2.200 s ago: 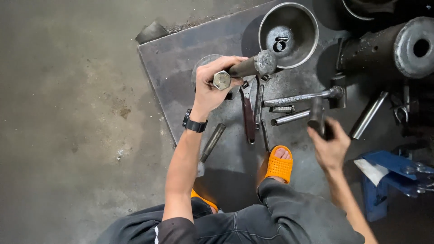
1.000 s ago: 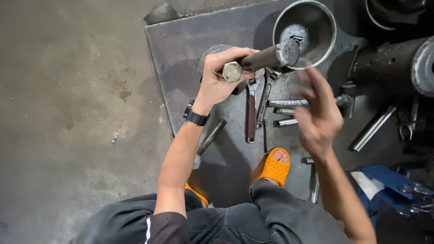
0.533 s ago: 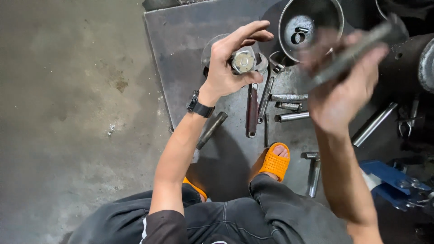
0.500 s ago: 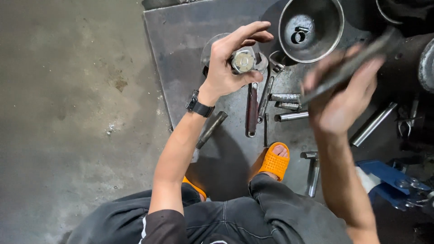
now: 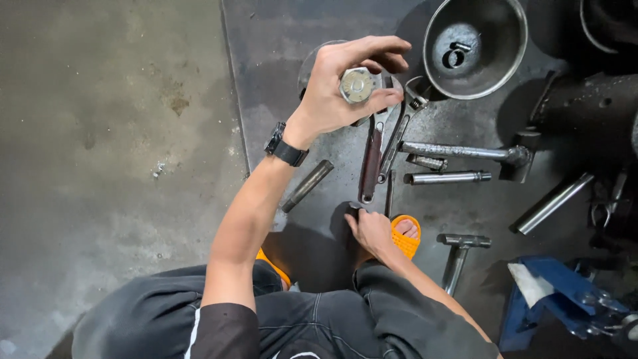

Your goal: The person disassembles a cylindrical metal part by removing a bolt, washer, and internal components using a hammer, wrench, and metal rod. The person then inspects the separated parts and places them on the workbench.

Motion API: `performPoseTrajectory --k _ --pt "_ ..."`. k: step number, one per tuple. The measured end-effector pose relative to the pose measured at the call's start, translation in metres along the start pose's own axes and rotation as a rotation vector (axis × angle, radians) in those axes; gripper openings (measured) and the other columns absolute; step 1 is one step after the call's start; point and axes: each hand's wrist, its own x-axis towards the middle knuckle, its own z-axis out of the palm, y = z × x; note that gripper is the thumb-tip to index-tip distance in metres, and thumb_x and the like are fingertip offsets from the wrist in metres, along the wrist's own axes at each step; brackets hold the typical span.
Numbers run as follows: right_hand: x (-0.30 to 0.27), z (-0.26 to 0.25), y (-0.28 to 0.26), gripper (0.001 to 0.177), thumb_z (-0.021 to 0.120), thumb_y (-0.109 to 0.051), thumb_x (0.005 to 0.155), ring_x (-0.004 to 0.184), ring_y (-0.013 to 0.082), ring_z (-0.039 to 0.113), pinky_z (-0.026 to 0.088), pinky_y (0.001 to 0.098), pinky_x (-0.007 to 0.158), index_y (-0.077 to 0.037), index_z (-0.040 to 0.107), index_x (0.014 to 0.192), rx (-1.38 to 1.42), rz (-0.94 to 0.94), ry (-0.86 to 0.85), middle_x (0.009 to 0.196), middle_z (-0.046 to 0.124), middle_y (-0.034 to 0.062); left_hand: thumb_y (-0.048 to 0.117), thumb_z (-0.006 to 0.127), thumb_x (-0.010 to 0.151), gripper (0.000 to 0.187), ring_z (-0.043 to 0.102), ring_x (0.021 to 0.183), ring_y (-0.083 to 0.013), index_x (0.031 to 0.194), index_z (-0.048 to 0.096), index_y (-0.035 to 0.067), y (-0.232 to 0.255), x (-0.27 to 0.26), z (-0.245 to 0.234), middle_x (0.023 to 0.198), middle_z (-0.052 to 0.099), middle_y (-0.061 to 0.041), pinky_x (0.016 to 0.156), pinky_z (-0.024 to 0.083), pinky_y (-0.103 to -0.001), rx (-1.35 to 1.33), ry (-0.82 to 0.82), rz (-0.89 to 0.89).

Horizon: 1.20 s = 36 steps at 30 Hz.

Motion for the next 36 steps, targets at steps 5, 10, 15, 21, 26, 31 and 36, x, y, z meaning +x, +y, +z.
performPoseTrajectory --k 5,10,15,21,26,31,36 --pt "-0.002 -0.167 -0.02 0.016 0.057 -0.02 0.087 0.035 0.0077 0.052 0.044 0.0187 0.031 -0.009 0.068 0.083 0.581 0.04 0.061 0.058 0.066 0.0034 0.018 0.068 0.088 0.041 0.066 0.1 -0.0194 0.122 0.048 0.011 -0.008 -0.004 0.013 0.109 0.062 -0.009 0.089 0.061 -0.029 0.1 0.246 0.121" --pt "-0.013 -0.316 -0.062 0.022 0.061 -0.007 0.091 0.087 0.0281 0.056 0.049 0.0347 0.075 0.006 0.057 0.109 0.438 -0.703 0.822 0.103 0.055 0.0221 0.016 0.068 0.086 0.061 0.056 0.115 -0.0224 0.135 0.032 0.011 -0.017 -0.012 0.023 0.123 0.051 -0.011 0.104 0.052 -0.037 0.089 0.417 0.227" --pt "0.015 -0.365 -0.101 0.026 0.047 -0.016 0.099 0.081 0.0321 0.049 0.044 0.0377 0.076 0.004 0.061 0.109 0.049 -1.024 0.754 0.109 0.06 0.0178 0.03 0.054 0.088 0.056 0.049 0.122 -0.0243 0.136 0.032 0.012 -0.021 -0.015 0.02 0.127 0.045 -0.01 0.109 0.047 -0.042 0.145 0.503 0.273" --pt "0.022 -0.367 -0.098 0.015 0.061 -0.009 0.096 0.077 0.0314 0.045 0.042 0.0371 0.073 0.003 0.065 0.105 0.137 -1.076 0.731 0.105 0.064 0.0163 0.028 0.065 0.087 0.06 0.045 0.127 -0.0263 0.132 0.032 0.006 -0.006 -0.049 0.011 0.134 0.042 -0.01 0.113 0.04 -0.04 0.378 0.411 0.094" --pt "0.032 -0.364 -0.089 0.027 0.065 -0.015 0.093 0.085 0.0345 0.055 0.043 0.0408 0.079 0.008 0.065 0.107 0.167 -1.135 0.689 0.102 0.065 0.0223 -0.01 0.06 0.082 0.05 0.055 0.119 -0.0306 0.127 0.043 0.002 0.005 -0.06 0.006 0.126 0.053 -0.019 0.106 0.044 -0.037 0.427 0.254 -0.237" --pt "0.117 -0.286 -0.012 0.042 0.033 -0.007 0.091 0.111 0.0331 0.053 0.045 0.0365 0.091 -0.001 0.037 0.132 0.753 -0.745 0.46 0.123 0.052 0.0254 -0.003 0.067 0.081 0.044 0.057 0.109 -0.0323 0.118 0.043 0.002 0.01 -0.049 0.003 0.117 0.057 -0.015 0.096 0.046 -0.038 0.483 0.154 -0.28" --pt "0.156 -0.201 -0.003 0.106 0.088 -0.012 0.054 0.123 0.0286 0.04 0.031 0.0391 0.104 -0.01 0.023 0.137 0.484 -0.477 0.024 0.138 0.038 0.0131 0.001 0.073 0.079 0.048 0.061 0.107 -0.0282 0.12 0.047 0.003 0.001 -0.052 0.003 0.118 0.06 -0.014 0.096 0.047 -0.035 0.495 0.19 -0.306"
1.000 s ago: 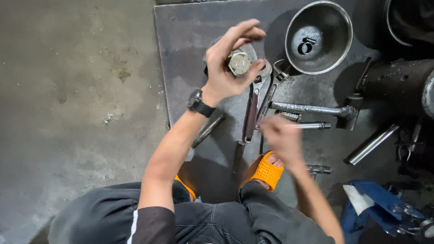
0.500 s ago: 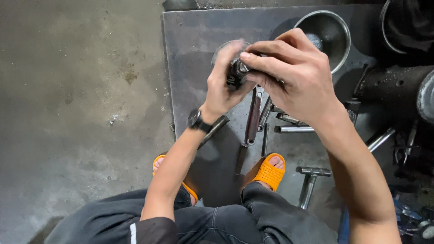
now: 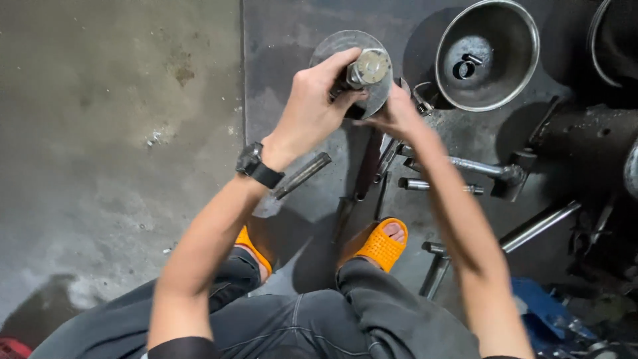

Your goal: The person disassembles a cylindrical metal part by removing a bolt, washer, and internal components using a hammer, wrench, and metal rod. The person then inspects the separated parts and places them on the workbench.

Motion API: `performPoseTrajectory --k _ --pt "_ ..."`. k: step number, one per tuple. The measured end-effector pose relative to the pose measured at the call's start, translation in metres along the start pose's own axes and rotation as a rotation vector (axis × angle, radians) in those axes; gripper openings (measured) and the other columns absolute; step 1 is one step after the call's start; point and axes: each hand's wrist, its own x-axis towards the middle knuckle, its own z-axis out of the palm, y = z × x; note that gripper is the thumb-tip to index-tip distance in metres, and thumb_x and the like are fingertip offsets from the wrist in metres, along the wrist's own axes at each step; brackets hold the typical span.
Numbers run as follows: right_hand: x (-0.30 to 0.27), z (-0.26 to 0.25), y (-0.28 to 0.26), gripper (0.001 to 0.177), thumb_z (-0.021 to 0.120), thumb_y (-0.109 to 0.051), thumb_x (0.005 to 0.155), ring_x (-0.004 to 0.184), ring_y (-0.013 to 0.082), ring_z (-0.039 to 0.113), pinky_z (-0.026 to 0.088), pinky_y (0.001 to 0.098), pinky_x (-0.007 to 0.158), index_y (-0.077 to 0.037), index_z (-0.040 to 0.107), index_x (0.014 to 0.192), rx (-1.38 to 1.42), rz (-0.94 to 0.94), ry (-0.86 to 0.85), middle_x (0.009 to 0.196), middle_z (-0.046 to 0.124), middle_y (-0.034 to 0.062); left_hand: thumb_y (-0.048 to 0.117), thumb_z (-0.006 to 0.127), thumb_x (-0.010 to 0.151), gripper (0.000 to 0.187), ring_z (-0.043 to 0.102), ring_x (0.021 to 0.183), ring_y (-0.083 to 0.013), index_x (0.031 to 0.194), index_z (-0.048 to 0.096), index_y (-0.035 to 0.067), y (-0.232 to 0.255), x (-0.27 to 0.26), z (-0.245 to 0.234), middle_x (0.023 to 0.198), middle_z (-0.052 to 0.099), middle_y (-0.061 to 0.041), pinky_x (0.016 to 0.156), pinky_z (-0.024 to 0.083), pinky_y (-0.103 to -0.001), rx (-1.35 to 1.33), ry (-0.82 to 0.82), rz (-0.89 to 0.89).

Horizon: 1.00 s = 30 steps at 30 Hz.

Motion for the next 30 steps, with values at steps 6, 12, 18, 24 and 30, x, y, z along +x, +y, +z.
performPoseTrajectory --k 6,12,18,24,30 --pt "-0.002 0.052 0.024 0.1 0.087 -0.037 0.058 0.107 0.0351 0.057 0.044 0.0372 0.099 0.009 0.032 0.127 0.013 -0.305 0.402 0.118 0.052 0.0262 -0.002 0.065 0.086 0.04 0.06 0.107 -0.0317 0.12 0.044 -0.002 0.002 0.004 -0.016 0.118 0.057 -0.017 0.095 0.047 -0.037 -0.041 -0.079 0.065" --pt "-0.003 0.059 0.012 0.083 0.084 -0.039 0.061 0.103 0.0318 0.058 0.046 0.0394 0.085 0.001 0.041 0.12 0.124 -0.111 0.431 0.111 0.058 0.0181 -0.004 0.067 0.078 0.046 0.065 0.092 -0.0305 0.118 0.046 -0.003 0.013 0.019 -0.04 0.105 0.064 -0.017 0.077 0.05 -0.035 0.094 -0.293 0.067" --pt "-0.002 0.064 0.011 0.066 0.084 -0.041 0.061 0.085 0.0282 0.062 0.048 0.0368 0.073 -0.002 0.052 0.102 0.008 -0.033 0.45 0.093 0.065 0.0145 0.003 0.067 0.08 0.035 0.062 0.071 -0.0349 0.108 0.047 0.0 0.01 0.018 -0.045 0.085 0.065 -0.014 0.057 0.043 -0.039 0.135 -0.298 0.113" --pt "-0.005 0.057 -0.015 0.055 0.083 -0.031 0.066 0.092 0.0261 0.062 0.051 0.0364 0.076 -0.004 0.054 0.105 0.104 -0.004 0.428 0.098 0.064 0.0128 -0.002 0.064 0.077 0.035 0.059 0.066 -0.0375 0.106 0.046 -0.001 0.002 0.018 -0.042 0.08 0.064 -0.017 0.054 0.04 -0.041 0.129 -0.308 0.136" --pt "-0.006 0.056 -0.033 0.032 0.075 -0.026 0.072 0.084 0.0171 0.059 0.048 0.032 0.075 -0.007 0.052 0.085 0.083 -0.044 0.466 0.087 0.062 0.0046 -0.002 0.068 0.072 0.04 0.054 0.055 -0.0375 0.106 0.048 0.001 -0.005 0.017 -0.039 0.066 0.06 -0.018 0.047 0.037 -0.042 0.233 -0.318 0.11"
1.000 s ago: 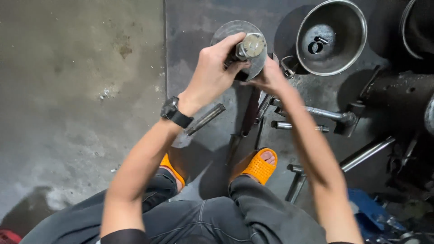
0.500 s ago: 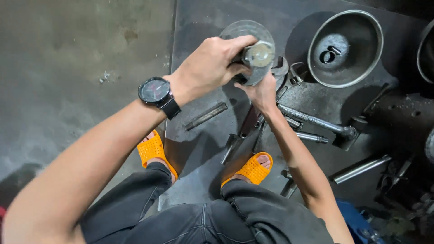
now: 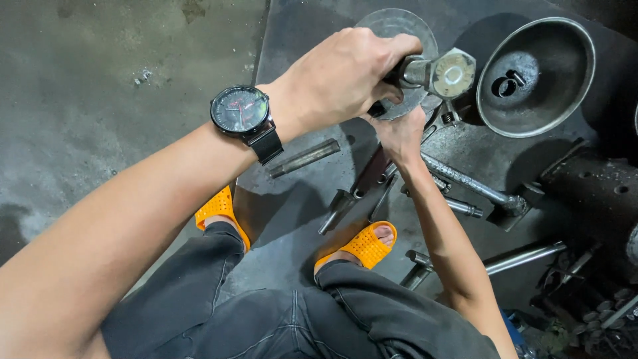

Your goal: The person disassembles a cylindrical metal part by removing a bolt, washer, and internal components using a hammer, wrench, and metal rod. The person then inspects the separated parts and places them on the workbench.

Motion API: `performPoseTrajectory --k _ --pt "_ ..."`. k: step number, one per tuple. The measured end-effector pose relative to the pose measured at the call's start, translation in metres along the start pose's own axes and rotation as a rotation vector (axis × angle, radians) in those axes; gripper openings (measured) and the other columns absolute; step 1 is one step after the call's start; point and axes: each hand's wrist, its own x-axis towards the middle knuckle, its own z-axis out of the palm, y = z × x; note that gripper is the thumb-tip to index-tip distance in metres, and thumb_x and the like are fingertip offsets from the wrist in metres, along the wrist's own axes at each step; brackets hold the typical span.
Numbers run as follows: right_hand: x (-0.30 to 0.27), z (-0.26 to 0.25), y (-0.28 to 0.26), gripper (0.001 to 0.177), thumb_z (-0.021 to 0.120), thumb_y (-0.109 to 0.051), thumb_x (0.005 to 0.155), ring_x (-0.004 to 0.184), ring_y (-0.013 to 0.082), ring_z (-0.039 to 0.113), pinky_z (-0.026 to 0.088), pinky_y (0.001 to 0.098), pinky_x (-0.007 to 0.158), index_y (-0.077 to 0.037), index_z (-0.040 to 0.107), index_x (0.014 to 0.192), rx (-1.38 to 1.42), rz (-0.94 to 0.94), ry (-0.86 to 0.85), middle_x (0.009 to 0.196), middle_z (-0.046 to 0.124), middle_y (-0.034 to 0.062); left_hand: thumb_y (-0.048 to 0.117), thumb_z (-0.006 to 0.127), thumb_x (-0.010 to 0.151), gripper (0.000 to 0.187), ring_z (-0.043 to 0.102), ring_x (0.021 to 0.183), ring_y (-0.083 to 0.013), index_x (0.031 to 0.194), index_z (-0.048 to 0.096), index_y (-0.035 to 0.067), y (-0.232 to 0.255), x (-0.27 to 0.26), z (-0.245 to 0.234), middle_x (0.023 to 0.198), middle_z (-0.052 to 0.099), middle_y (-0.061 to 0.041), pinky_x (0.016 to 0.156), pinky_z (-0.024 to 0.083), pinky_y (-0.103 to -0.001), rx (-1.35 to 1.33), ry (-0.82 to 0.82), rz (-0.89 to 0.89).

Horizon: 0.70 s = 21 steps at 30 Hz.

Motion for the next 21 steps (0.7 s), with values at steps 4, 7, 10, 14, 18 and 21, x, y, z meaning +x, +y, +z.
performPoseTrajectory --k 4,7,10,14,18,21 --pt "0.005 -0.003 0.013 0.039 0.08 -0.027 0.071 0.083 0.02 0.061 0.049 0.0328 0.075 -0.004 0.054 0.089 -0.015 -0.077 -0.063 0.088 0.063 0.0087 0.003 0.07 0.074 0.032 0.051 0.05 -0.0355 0.098 0.05 0.003 0.001 0.0 -0.003 0.061 0.058 -0.015 0.044 0.035 -0.041 0.027 0.014 0.002" --pt "0.009 -0.003 0.017 0.044 0.082 -0.028 0.07 0.084 0.0231 0.062 0.05 0.0338 0.075 -0.002 0.056 0.094 -0.041 -0.131 -0.116 0.091 0.064 0.0123 0.0 0.067 0.073 0.031 0.053 0.052 -0.0345 0.098 0.05 0.001 0.001 0.001 -0.005 0.063 0.059 -0.015 0.045 0.035 -0.04 -0.018 0.022 0.027" --pt "0.006 -0.001 0.013 0.045 0.082 -0.027 0.068 0.085 0.0221 0.061 0.05 0.0339 0.074 -0.003 0.055 0.095 -0.025 -0.107 -0.116 0.092 0.063 0.011 -0.004 0.064 0.073 0.034 0.057 0.057 -0.0324 0.103 0.05 0.0 0.0 -0.001 -0.001 0.068 0.062 -0.015 0.049 0.038 -0.038 -0.092 0.04 0.05" --pt "0.013 -0.007 0.005 0.046 0.082 -0.025 0.065 0.088 0.0202 0.059 0.048 0.034 0.074 -0.005 0.054 0.097 0.01 -0.072 -0.083 0.092 0.062 0.0087 -0.008 0.062 0.075 0.035 0.062 0.066 -0.0313 0.107 0.048 -0.002 0.005 0.0 -0.004 0.08 0.066 -0.015 0.054 0.043 -0.037 -0.134 0.026 0.017" --pt "0.01 -0.006 0.017 0.046 0.082 -0.025 0.066 0.09 0.0205 0.059 0.048 0.0348 0.078 -0.008 0.052 0.096 0.041 -0.054 -0.092 0.092 0.061 0.0065 -0.007 0.063 0.069 0.038 0.057 0.062 -0.0346 0.104 0.048 0.001 0.007 0.002 -0.001 0.075 0.063 -0.015 0.051 0.04 -0.04 -0.071 0.029 -0.024" --pt "0.01 -0.003 0.036 0.06 0.085 -0.029 0.063 0.096 0.0277 0.06 0.049 0.0375 0.079 -0.006 0.053 0.108 -0.079 -0.044 -0.096 0.101 0.064 0.0122 -0.005 0.063 0.071 0.04 0.059 0.063 -0.034 0.108 0.049 0.0 0.007 0.001 -0.001 0.076 0.066 -0.015 0.053 0.042 -0.038 -0.083 0.039 -0.039"
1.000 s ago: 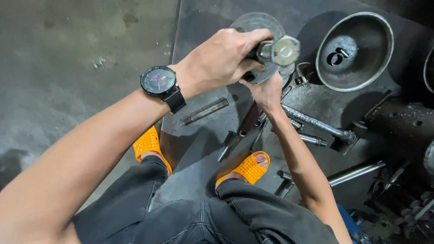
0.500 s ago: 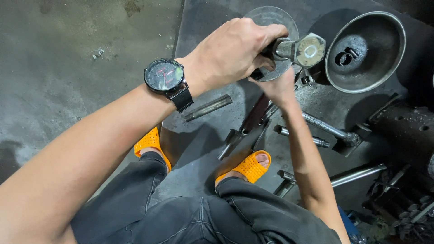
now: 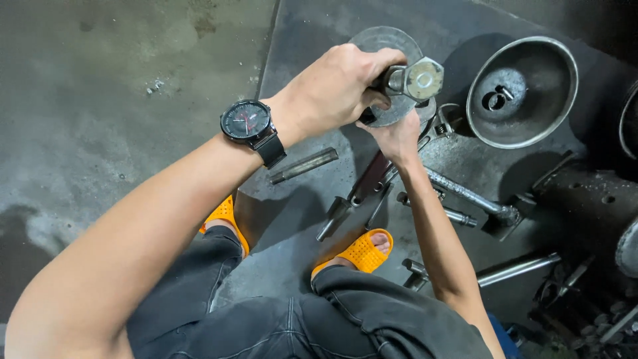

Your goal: The person disassembles a cylindrical metal part by removing a bolt, washer, and internal components using a hammer, wrench, and metal rod. The person then inspects the separated parts and places them on the workbench.

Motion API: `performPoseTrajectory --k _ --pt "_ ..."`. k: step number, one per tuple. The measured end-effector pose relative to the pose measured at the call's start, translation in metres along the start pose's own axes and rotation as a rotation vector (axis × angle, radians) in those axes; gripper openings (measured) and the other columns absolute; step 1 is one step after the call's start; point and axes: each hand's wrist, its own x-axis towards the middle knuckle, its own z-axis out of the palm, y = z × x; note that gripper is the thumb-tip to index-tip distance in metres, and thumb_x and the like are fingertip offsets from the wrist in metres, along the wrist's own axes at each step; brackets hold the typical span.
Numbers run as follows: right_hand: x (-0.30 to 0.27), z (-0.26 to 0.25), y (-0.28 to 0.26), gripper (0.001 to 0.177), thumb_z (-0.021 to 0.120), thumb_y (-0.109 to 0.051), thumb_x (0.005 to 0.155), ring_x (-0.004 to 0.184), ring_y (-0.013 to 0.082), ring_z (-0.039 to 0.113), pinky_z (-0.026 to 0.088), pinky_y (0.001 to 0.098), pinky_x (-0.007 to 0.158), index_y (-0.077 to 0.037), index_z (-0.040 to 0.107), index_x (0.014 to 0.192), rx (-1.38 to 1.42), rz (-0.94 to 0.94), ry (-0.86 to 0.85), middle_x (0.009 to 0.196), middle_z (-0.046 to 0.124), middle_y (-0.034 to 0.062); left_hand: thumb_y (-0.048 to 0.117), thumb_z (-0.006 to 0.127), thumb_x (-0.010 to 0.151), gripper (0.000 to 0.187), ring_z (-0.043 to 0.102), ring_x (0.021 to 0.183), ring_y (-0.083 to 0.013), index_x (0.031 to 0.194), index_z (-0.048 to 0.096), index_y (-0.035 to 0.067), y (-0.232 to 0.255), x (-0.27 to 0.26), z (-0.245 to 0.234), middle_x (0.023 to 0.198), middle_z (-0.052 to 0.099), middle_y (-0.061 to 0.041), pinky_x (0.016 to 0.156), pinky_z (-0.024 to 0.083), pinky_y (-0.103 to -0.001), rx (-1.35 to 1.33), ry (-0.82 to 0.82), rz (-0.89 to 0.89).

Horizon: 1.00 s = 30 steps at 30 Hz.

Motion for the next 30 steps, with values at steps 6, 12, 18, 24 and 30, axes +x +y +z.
performPoseTrajectory --k 6,12,18,24,30 --pt "-0.017 -0.014 0.003 0.058 0.083 -0.013 0.067 0.097 0.0334 0.057 0.047 0.0408 0.081 0.001 0.048 0.111 0.057 -0.115 -0.039 0.107 0.058 0.0194 0.002 0.072 0.076 0.043 0.065 0.073 -0.0313 0.114 0.051 -0.003 -0.006 -0.001 0.004 0.087 0.067 -0.019 0.06 0.049 -0.038 0.055 0.015 0.024" --pt "-0.083 -0.044 -0.015 0.064 0.063 0.006 0.081 0.124 0.035 0.043 0.04 0.039 0.105 -0.002 0.029 0.134 0.353 0.079 -0.031 0.138 0.035 0.0236 0.009 0.078 0.072 0.045 0.064 0.068 -0.03 0.111 0.055 0.002 -0.008 -0.003 0.007 0.08 0.067 -0.014 0.056 0.046 -0.038 0.064 0.041 0.025" --pt "-0.152 -0.058 -0.045 0.019 0.062 -0.013 0.085 0.056 0.0155 0.063 0.05 0.0219 0.041 -0.002 0.066 0.1 0.166 0.445 0.019 0.085 0.068 0.0126 0.007 0.077 0.074 0.048 0.07 0.081 -0.0229 0.115 0.052 0.003 -0.014 -0.011 0.011 0.092 0.071 -0.013 0.075 0.053 -0.035 -0.027 0.19 0.109" --pt "-0.171 -0.084 -0.153 0.017 0.049 -0.007 0.091 0.07 0.0224 0.067 0.053 0.0288 0.071 0.001 0.06 0.102 0.114 0.74 0.307 0.068 0.064 0.0146 0.005 0.078 0.063 0.044 0.062 0.064 -0.0208 0.096 0.048 0.012 -0.024 -0.015 0.006 0.075 0.068 -0.004 0.055 0.042 -0.031 -0.265 0.287 0.082" --pt "-0.213 -0.12 -0.239 0.027 0.041 0.008 0.084 0.074 0.029 0.063 0.053 0.0337 0.075 0.003 0.051 0.108 0.108 0.701 0.417 0.082 0.059 0.0214 0.01 0.081 0.052 0.039 0.049 0.055 -0.0222 0.071 0.047 0.008 -0.047 -0.002 -0.001 0.063 0.057 -0.005 0.045 0.034 -0.034 -0.08 0.253 0.339"
